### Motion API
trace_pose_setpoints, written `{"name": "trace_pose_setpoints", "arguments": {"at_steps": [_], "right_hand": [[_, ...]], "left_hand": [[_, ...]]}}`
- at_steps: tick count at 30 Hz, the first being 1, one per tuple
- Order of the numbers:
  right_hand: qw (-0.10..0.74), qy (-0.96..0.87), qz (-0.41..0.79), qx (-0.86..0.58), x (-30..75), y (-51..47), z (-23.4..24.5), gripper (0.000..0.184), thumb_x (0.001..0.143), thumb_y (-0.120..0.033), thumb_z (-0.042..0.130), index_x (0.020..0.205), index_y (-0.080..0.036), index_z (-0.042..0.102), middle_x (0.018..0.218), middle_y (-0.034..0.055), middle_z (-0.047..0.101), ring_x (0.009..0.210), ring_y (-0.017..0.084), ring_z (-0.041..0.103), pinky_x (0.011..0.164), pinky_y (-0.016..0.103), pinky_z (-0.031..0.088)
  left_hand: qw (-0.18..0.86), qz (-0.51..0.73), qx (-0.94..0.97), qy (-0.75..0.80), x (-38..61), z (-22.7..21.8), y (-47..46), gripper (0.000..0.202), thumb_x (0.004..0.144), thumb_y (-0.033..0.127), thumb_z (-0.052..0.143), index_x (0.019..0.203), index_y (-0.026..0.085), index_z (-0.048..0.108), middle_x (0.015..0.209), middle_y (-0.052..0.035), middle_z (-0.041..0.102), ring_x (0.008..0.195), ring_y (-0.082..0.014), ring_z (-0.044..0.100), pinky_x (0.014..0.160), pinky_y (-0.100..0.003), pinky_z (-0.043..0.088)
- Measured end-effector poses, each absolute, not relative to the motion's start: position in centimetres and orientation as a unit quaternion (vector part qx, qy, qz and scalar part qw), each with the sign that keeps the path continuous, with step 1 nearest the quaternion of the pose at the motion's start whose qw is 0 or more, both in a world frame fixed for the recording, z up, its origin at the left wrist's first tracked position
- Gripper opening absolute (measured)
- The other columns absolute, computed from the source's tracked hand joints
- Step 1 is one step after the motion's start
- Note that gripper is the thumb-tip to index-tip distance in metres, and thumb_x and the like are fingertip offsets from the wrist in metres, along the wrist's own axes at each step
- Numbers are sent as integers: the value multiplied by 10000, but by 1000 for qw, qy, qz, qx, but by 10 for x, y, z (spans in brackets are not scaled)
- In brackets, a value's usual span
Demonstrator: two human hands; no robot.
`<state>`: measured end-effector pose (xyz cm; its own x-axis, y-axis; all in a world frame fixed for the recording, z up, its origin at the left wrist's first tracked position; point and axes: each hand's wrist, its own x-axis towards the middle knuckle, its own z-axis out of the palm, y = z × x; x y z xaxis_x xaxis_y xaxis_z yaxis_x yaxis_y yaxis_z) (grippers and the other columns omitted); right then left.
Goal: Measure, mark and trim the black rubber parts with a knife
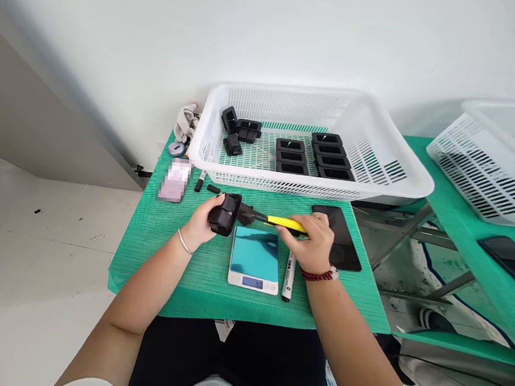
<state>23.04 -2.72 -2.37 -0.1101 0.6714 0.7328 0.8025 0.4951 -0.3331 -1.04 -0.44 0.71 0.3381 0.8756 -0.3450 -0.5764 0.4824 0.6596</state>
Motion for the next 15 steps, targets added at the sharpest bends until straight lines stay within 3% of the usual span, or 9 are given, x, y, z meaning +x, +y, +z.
{"name": "trace_pose_setpoints", "arguments": {"at_steps": [4, 10, 15], "right_hand": [[428, -768, -46, -474, 229, -28, -24, 220, 777, -420, 669, 737, -211, 616, 642, 4, 675, 557, 150, 574, 692, 358, 433], [466, -704, -113, -524, 230, -24, -28, 174, 792, -371, 673, 787, -203, 629, 666, 22, 687, 605, 174, 584, 640, 346, 450], [455, -752, -44, -474, 231, -26, -26, 189, 786, -393, 673, 785, -208, 634, 658, 11, 679, 588, 164, 574, 657, 353, 462]], "left_hand": [[778, 470, 206, 362, -10, 9, -4, 335, 612, 382, 762, 761, 141, 583, 601, 3, 576, 532, -118, 557, 435, -211, 393], [791, 454, 231, 340, -10, 7, -5, 319, 623, 361, 765, 801, 154, 598, 641, 2, 589, 556, -121, 568, 455, -210, 394], [782, 461, 211, 364, -11, 6, -5, 301, 639, 372, 737, 782, 147, 598, 616, 2, 578, 546, -119, 556, 452, -213, 383]]}}
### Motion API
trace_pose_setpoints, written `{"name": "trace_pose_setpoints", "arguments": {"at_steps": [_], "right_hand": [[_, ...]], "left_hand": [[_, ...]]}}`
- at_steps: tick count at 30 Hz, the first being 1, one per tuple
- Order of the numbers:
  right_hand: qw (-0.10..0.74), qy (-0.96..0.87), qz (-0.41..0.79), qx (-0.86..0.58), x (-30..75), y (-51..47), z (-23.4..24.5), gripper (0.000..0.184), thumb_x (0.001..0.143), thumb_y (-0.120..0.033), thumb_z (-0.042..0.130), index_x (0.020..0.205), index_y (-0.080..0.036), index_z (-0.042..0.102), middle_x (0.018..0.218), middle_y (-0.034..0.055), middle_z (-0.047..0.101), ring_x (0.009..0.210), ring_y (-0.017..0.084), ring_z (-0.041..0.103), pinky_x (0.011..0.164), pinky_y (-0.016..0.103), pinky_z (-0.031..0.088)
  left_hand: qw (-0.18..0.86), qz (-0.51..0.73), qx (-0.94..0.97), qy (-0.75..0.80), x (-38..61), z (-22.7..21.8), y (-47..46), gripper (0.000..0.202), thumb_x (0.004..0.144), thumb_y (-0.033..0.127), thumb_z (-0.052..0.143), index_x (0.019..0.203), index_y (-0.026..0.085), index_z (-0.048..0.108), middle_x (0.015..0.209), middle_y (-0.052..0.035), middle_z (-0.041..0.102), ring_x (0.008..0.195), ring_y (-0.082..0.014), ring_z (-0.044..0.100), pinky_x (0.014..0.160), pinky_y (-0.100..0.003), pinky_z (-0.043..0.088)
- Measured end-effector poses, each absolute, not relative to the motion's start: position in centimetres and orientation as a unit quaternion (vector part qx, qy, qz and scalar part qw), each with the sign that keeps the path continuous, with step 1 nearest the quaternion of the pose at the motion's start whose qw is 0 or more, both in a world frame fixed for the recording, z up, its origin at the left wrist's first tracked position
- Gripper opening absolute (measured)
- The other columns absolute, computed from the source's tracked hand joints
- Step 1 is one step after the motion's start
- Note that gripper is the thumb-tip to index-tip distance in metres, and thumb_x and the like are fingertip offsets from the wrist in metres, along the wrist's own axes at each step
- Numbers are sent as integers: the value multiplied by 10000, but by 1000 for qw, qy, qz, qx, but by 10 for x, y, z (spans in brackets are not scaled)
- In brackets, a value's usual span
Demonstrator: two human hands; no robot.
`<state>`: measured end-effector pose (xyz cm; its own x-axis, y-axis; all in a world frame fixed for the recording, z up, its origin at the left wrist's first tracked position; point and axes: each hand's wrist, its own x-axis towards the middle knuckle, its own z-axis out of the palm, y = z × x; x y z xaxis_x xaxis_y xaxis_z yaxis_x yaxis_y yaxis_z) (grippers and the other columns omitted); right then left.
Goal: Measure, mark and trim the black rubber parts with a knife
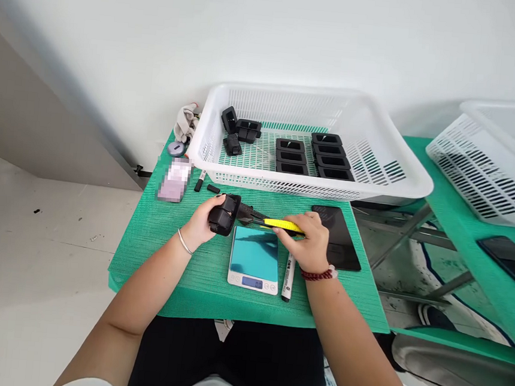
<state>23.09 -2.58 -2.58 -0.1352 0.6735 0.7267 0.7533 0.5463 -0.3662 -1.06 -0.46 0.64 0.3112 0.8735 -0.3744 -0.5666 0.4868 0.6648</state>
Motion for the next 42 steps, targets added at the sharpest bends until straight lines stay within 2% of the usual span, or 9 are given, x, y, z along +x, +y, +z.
{"name": "trace_pose_setpoints", "arguments": {"at_steps": [3, 8, 15, 22, 29, 36, 42], "right_hand": [[439, -765, -21, -471, 229, -25, -26, 217, 785, -422, 669, 778, -208, 640, 673, 17, 690, 581, 165, 577, 679, 368, 461], [455, -711, -47, -534, 229, -23, -28, 222, 808, -430, 636, 789, -209, 641, 689, 35, 697, 629, 191, 591, 665, 371, 454], [439, -773, -30, -457, 228, -26, -25, 210, 781, -406, 677, 776, -200, 636, 658, 14, 683, 570, 155, 581, 690, 357, 430], [443, -688, -73, -569, 232, -24, -28, 226, 782, -444, 650, 752, -220, 631, 660, 24, 681, 610, 192, 589, 701, 382, 438], [417, -772, -21, -479, 230, -27, -23, 254, 772, -463, 650, 725, -216, 624, 630, 7, 674, 556, 159, 586, 705, 369, 420], [437, -714, -94, -539, 231, -25, -25, 224, 788, -427, 656, 750, -210, 617, 637, 11, 676, 572, 165, 587, 708, 367, 413], [414, -787, -28, -457, 230, -27, -23, 254, 768, -460, 667, 739, -210, 632, 625, 5, 673, 552, 153, 584, 697, 360, 412]], "left_hand": [[784, 458, 203, 367, -10, 7, -5, 304, 624, 375, 742, 762, 151, 590, 608, 4, 577, 530, -114, 546, 442, -212, 378], [792, 443, 230, 352, -8, 10, -6, 299, 619, 362, 747, 768, 153, 592, 609, 4, 578, 529, -116, 550, 430, -206, 366], [784, 449, 234, 359, -9, 11, -6, 304, 616, 368, 741, 785, 158, 599, 608, 12, 580, 526, -119, 552, 446, -218, 384], [783, 439, 252, 360, -9, 9, -7, 364, 576, 329, 764, 858, 157, 610, 687, 2, 623, 546, -129, 582, 462, -230, 400], [757, 481, 243, 369, -8, 6, -5, 320, 640, 392, 767, 791, 174, 589, 651, 27, 583, 543, -101, 542, 486, -219, 389], [759, 461, 294, 353, -8, 9, -6, 336, 652, 384, 778, 837, 152, 619, 678, 20, 575, 569, -86, 539, 492, -201, 370], [735, 487, 293, 369, -7, 10, -5, 297, 700, 403, 752, 812, 157, 628, 708, 12, 593, 580, -82, 547, 500, -200, 395]]}}
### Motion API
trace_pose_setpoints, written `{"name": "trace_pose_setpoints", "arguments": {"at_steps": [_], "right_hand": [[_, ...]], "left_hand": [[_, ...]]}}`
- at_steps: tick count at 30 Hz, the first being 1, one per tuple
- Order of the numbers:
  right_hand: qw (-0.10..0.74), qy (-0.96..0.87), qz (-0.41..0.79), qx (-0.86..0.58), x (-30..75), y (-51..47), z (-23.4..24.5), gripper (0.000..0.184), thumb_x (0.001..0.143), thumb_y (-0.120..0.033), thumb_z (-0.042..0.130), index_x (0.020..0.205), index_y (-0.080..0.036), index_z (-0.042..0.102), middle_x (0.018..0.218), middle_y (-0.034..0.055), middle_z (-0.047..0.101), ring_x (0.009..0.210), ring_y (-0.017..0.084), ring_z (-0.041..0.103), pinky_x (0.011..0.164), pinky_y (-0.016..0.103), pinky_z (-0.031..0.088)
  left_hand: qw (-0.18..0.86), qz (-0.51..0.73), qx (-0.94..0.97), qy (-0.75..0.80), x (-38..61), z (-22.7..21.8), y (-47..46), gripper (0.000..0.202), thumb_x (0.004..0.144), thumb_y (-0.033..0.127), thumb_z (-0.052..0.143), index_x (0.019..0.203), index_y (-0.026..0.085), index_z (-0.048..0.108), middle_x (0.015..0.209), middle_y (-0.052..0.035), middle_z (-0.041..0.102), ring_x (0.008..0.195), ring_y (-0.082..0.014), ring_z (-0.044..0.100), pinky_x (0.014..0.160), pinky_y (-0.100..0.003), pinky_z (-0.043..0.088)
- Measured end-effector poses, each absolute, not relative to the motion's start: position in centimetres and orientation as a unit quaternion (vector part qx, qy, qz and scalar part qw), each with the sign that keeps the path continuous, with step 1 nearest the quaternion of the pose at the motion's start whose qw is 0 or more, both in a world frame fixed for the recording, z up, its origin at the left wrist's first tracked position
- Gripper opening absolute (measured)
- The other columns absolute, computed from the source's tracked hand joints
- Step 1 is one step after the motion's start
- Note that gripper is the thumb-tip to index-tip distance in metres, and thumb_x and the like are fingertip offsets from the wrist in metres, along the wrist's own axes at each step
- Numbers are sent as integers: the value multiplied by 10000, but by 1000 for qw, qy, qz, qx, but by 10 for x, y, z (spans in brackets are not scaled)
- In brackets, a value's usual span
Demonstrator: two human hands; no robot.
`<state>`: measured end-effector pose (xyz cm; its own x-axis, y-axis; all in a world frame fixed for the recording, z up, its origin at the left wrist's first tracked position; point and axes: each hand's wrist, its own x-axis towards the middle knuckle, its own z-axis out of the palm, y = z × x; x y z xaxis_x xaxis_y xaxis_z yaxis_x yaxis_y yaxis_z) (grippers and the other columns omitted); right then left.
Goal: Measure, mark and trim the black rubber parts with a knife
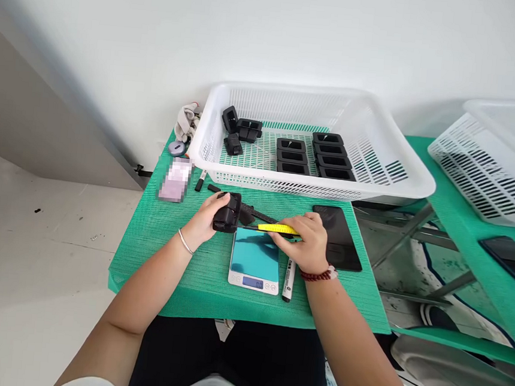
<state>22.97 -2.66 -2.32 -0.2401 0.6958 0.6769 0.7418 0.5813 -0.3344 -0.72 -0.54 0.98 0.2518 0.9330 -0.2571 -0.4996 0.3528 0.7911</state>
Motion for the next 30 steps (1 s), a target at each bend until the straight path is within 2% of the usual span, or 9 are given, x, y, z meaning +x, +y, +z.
{"name": "trace_pose_setpoints", "arguments": {"at_steps": [7, 14, 21, 26, 30], "right_hand": [[433, -700, -80, -562, 234, -21, -30, 230, 766, -441, 676, 745, -216, 636, 656, 24, 686, 592, 185, 591, 722, 391, 434], [435, -755, -29, -490, 231, -24, -28, 246, 762, -456, 672, 747, -211, 647, 642, 13, 677, 569, 164, 565, 695, 369, 442], [455, -665, -47, -591, 238, -19, -36, 246, 766, -460, 655, 753, -214, 670, 629, 34, 646, 619, 196, 536, 609, 360, 442], [465, -664, -23, -585, 241, -21, -37, 214, 767, -429, 651, 761, -216, 669, 659, 42, 649, 657, 197, 521, 593, 347, 459], [463, -687, -31, -559, 240, -22, -36, 198, 762, -411, 660, 757, -213, 659, 653, 38, 646, 652, 190, 516, 614, 349, 469]], "left_hand": [[756, 466, 287, 360, -8, 10, -8, 328, 655, 407, 789, 774, 155, 615, 648, 18, 570, 552, -85, 544, 482, -205, 383], [746, 476, 311, 346, -10, 9, -6, 327, 674, 410, 777, 835, 168, 627, 706, 15, 585, 596, -86, 555, 518, -198, 405], [778, 388, 380, 315, -14, 10, -9, 419, 596, 354, 830, 898, 152, 622, 774, -21, 621, 648, -115, 585, 553, -207, 422], [796, 354, 400, 284, -14, 15, -11, 437, 610, 326, 810, 943, 171, 572, 952, -97, 653, 771, -225, 665, 611, -310, 510], [773, 400, 396, 293, -15, 14, -8, 484, 589, 346, 829, 953, 203, 545, 869, -64, 661, 682, -233, 682, 611, -365, 536]]}}
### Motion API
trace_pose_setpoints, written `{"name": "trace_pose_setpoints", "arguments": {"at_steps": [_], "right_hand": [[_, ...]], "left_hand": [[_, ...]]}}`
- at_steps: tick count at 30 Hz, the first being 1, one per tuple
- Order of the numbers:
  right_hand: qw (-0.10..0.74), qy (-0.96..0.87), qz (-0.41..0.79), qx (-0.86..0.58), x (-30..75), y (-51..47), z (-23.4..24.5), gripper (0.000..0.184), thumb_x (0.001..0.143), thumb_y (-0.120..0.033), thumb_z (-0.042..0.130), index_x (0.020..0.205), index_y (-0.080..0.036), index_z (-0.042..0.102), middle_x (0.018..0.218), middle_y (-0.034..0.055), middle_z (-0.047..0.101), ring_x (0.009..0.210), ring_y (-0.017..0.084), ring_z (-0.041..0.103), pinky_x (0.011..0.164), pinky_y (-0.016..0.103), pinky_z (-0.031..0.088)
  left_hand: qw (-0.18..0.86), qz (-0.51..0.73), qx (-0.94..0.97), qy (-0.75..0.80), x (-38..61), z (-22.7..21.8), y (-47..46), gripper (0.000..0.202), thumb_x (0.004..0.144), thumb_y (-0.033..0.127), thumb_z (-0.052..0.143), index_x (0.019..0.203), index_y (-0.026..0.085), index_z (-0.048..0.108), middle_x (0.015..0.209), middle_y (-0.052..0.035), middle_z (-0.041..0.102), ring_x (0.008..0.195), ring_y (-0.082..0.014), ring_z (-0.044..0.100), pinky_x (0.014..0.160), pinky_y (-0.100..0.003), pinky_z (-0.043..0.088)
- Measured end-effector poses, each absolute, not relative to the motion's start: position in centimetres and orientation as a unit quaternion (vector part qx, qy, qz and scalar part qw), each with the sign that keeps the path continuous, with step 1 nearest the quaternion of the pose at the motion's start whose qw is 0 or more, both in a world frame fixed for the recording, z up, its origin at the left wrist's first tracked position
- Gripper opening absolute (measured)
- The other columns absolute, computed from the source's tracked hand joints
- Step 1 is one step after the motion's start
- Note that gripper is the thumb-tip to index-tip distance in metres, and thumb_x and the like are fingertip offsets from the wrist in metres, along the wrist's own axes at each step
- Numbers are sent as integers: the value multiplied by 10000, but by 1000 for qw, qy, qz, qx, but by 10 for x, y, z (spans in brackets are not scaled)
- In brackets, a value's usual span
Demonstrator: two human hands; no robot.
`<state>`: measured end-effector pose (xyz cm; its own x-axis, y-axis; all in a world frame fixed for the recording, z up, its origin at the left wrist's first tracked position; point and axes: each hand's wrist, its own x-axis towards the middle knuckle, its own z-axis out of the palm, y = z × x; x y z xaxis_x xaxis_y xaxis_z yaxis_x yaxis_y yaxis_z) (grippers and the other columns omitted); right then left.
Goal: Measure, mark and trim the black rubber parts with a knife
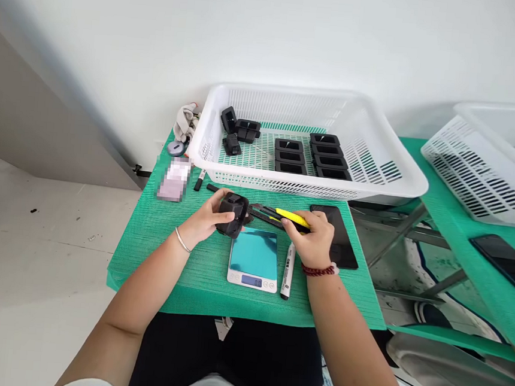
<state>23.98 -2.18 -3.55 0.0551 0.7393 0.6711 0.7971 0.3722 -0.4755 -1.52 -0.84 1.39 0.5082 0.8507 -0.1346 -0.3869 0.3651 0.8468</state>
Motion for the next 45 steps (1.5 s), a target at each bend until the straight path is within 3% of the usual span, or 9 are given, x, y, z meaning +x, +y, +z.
{"name": "trace_pose_setpoints", "arguments": {"at_steps": [8, 16, 19, 27, 34, 37, 45], "right_hand": [[469, -682, -41, -559, 240, -23, -35, 207, 763, -416, 664, 766, -209, 662, 649, 41, 641, 653, 193, 512, 599, 348, 469], [459, -679, -37, -572, 241, -24, -34, 229, 747, -438, 666, 756, -209, 662, 632, 33, 627, 649, 188, 518, 592, 336, 461], [451, -682, -32, -575, 241, -24, -33, 275, 743, -483, 655, 744, -209, 668, 632, 32, 634, 648, 190, 524, 595, 336, 456], [464, -673, -70, -572, 240, -22, -33, 308, 760, -504, 652, 740, -197, 668, 617, 34, 648, 592, 175, 530, 604, 338, 434], [457, -676, -76, -573, 241, -22, -32, 312, 758, -508, 651, 734, -198, 671, 598, 29, 634, 584, 172, 529, 608, 336, 432], [464, -670, -84, -573, 241, -22, -33, 284, 760, -479, 661, 740, -196, 674, 602, 31, 638, 581, 171, 524, 609, 337, 432], [465, -700, -79, -536, 240, -22, -32, 253, 759, -449, 680, 749, -196, 674, 624, 30, 655, 589, 169, 535, 617, 339, 440]], "left_hand": [[730, 455, 418, 291, -15, 16, -7, 549, 636, 389, 801, 1120, 230, 598, 945, -73, 641, 842, -246, 671, 630, -319, 549], [742, 416, 441, 288, -19, 15, -6, 597, 713, 411, 745, 1236, 252, 504, 913, -90, 679, 748, -283, 712, 623, -370, 560], [740, 410, 450, 287, -21, 12, -4, 590, 722, 414, 733, 1235, 256, 488, 912, -79, 683, 664, -256, 710, 546, -329, 548], [745, 440, 410, 288, -19, 6, -2, 350, 724, 343, 683, 963, 197, 472, 853, -60, 691, 593, -209, 683, 444, -266, 489], [715, 467, 405, 327, -20, 6, 2, 432, 660, 352, 763, 982, 184, 528, 765, -30, 671, 524, -183, 664, 418, -231, 432], [699, 492, 390, 343, -20, 5, 3, 383, 651, 366, 764, 875, 176, 518, 688, -3, 635, 466, -142, 616, 398, -215, 395], [673, 527, 354, 379, -18, 5, 3, 265, 691, 352, 697, 819, 165, 559, 699, 3, 600, 465, -84, 543, 356, -188, 356]]}}
